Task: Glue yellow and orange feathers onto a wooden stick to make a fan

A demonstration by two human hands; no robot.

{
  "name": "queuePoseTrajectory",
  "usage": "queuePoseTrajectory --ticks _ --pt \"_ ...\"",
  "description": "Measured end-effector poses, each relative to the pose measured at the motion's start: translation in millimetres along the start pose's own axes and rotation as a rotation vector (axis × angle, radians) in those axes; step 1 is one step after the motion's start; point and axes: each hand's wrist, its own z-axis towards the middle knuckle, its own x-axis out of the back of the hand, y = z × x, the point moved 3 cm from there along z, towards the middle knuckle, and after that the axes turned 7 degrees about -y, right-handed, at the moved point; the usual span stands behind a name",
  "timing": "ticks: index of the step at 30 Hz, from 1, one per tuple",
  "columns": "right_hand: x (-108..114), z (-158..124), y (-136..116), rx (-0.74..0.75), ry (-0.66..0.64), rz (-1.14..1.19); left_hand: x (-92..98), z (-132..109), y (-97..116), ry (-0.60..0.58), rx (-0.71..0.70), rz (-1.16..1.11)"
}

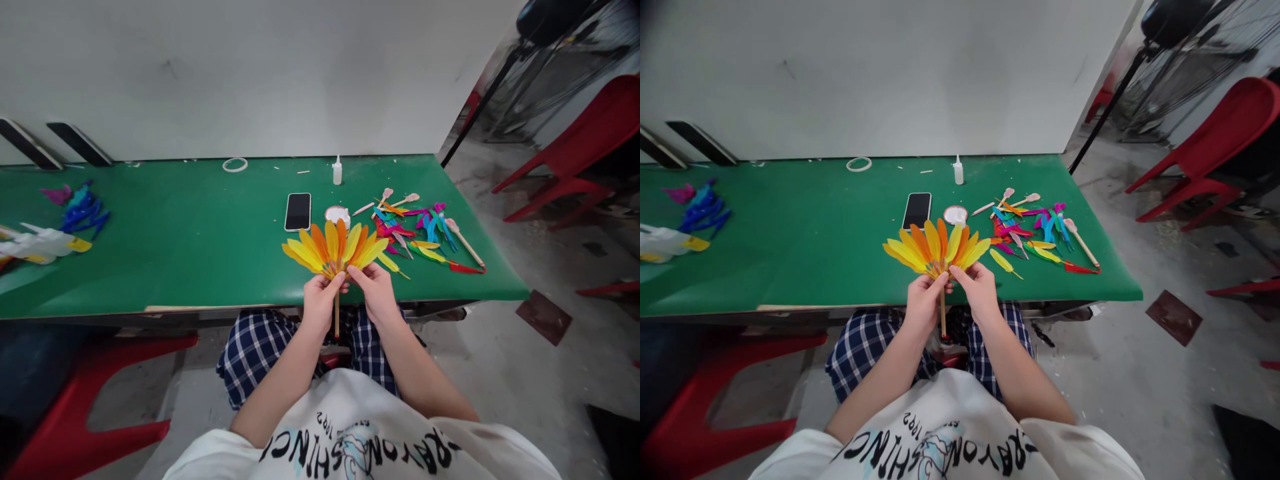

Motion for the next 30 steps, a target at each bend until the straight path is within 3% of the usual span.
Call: queuePoseTrajectory --ticks 17,30 --pt "-5.7 -1.0 -1.2 0.002 0.086 -0.054 -4.3 -4.0 0.1 -0.063 0.064 -0.003" --pt "-4.0 2.3 8.4 -0.039 0.046 0.022 -2.6 -2.1 -4.3 -0.090 0.101 0.018"
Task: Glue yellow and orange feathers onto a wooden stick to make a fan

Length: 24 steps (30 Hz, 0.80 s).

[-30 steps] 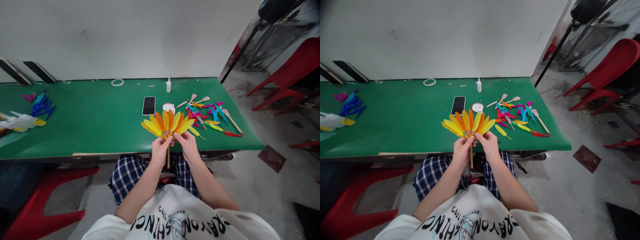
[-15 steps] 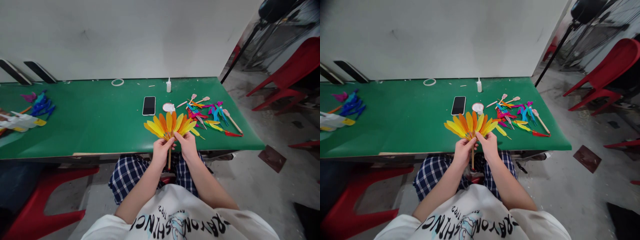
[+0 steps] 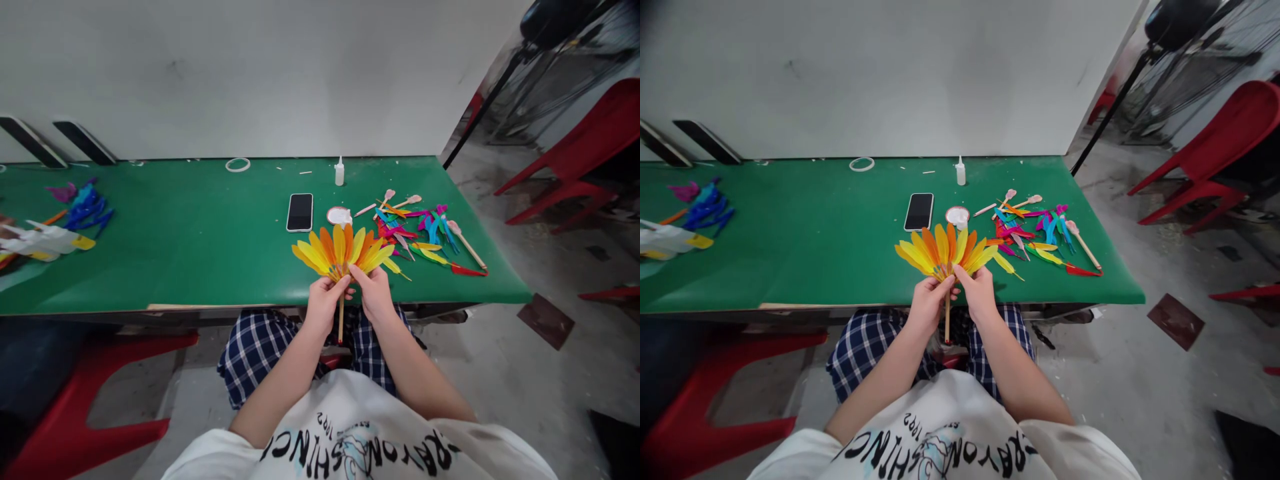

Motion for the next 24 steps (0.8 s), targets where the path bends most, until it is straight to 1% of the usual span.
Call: queuePoseTrajectory --ticks 3,6,8,9,11,13,17,20,24 --pt "-0.2 1.0 0.7 -0.005 -0.033 0.003 1.3 1.2 0.1 -0.041 0.034 0.036" --pt "0.4 2.3 1.6 0.004 -0.060 0.014 7.8 4.3 6.1 -0.075 0.061 0.093" --pt "1.3 3.0 1.3 0.024 -0.044 0.027 15.4 7.3 14.8 -0.029 0.024 0.134" --pt "1.4 3.1 0.9 0.028 -0.035 0.032 19.5 8.6 20.5 0.023 -0.026 0.156" --pt "0.8 2.6 0.8 0.000 -0.032 0.032 25.6 10.0 33.0 0.145 -0.188 0.199" --pt "-0.4 1.0 1.2 -0.046 -0.046 0.026 26.6 11.0 40.3 0.203 -0.283 0.207" --pt "-1.4 -2.7 4.0 -0.117 -0.108 0.007 23.3 12.8 41.0 0.248 -0.313 0.161" --pt "-0.7 -4.1 6.8 -0.136 -0.160 -0.025 21.9 13.6 39.0 0.258 -0.304 0.140" --pt "1.0 -4.1 7.8 -0.119 -0.152 -0.026 20.3 15.5 40.9 0.245 -0.281 0.153"
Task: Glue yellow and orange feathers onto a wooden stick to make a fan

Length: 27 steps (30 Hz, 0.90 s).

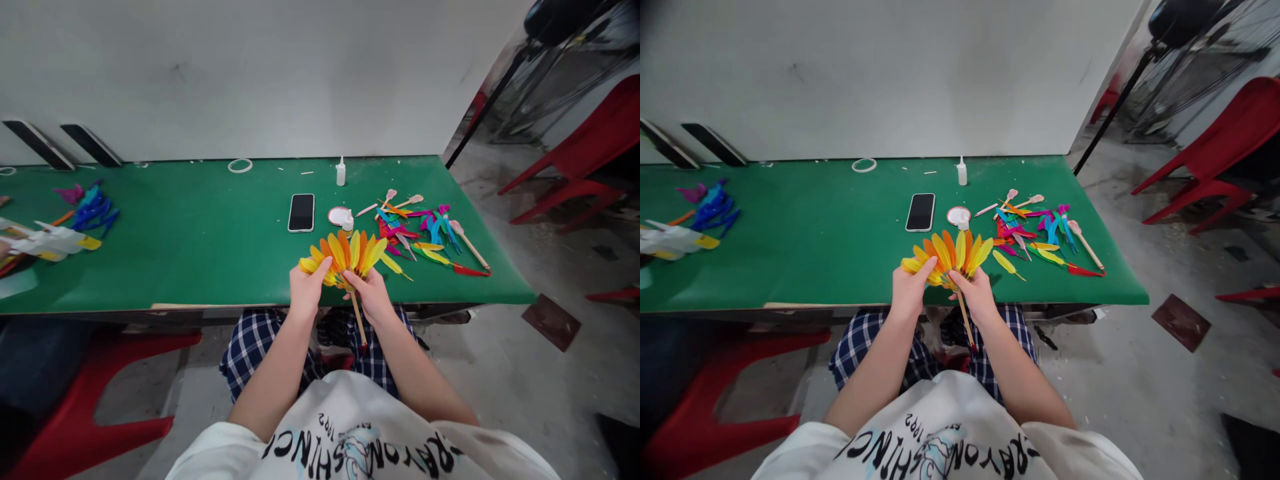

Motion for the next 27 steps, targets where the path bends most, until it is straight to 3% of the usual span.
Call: queuePoseTrajectory --ticks 10,17,27 --pt "3.3 -0.5 0.3 0.021 0.031 0.025 -7.0 11.0 -6.4 -0.053 0.096 -0.042" --pt "0.9 -3.5 13.0 -0.072 -0.030 0.052 -7.0 11.6 -10.1 -0.020 0.050 -0.132" --pt "0.9 -4.6 14.1 -0.033 -0.008 -0.013 -6.6 14.0 -10.7 0.006 0.027 -0.104"
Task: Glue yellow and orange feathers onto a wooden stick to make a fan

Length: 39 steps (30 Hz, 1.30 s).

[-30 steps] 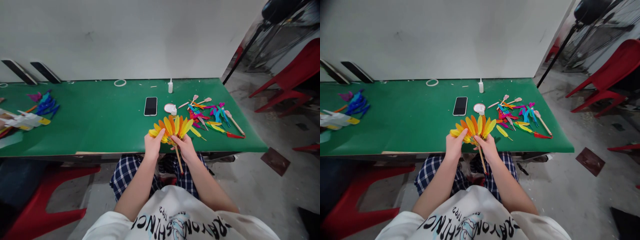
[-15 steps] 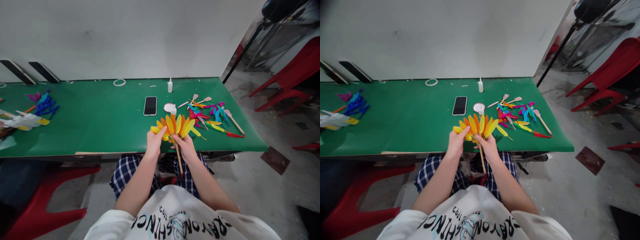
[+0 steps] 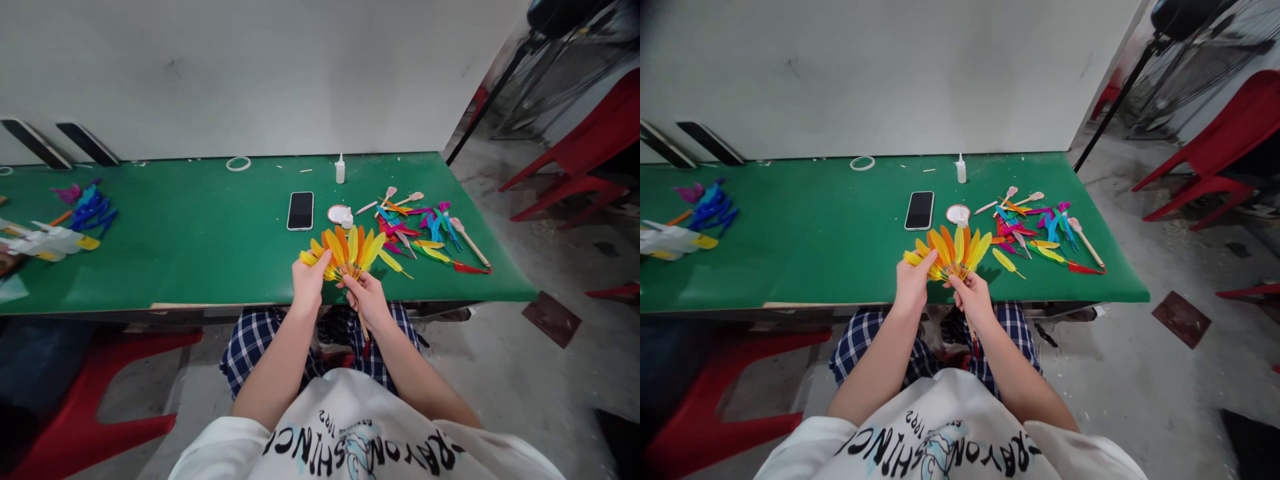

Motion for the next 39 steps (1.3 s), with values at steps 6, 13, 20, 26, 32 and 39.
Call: queuePoseTrajectory --ticks 6,13,20,26,32,39 --pt "1.2 0.6 3.3 -0.002 0.007 0.019 -0.3 -3.0 0.6 -0.016 -0.008 -0.018" --pt "-0.5 -0.3 0.0 -0.010 0.058 0.051 -3.0 -13.3 1.4 -0.109 0.061 -0.061" --pt "-0.4 0.5 0.8 0.020 0.081 0.034 -2.5 -24.0 -5.6 -0.045 0.078 -0.032" --pt "-0.6 0.0 2.7 0.024 0.098 0.010 -3.1 -19.7 -3.7 -0.034 0.014 0.048" --pt "1.7 -0.2 3.3 0.021 0.103 0.008 -5.5 -17.4 -3.4 -0.078 0.032 0.041" --pt "2.9 0.1 4.8 0.042 0.143 0.045 -5.6 -24.8 -9.6 -0.140 0.087 -0.055"
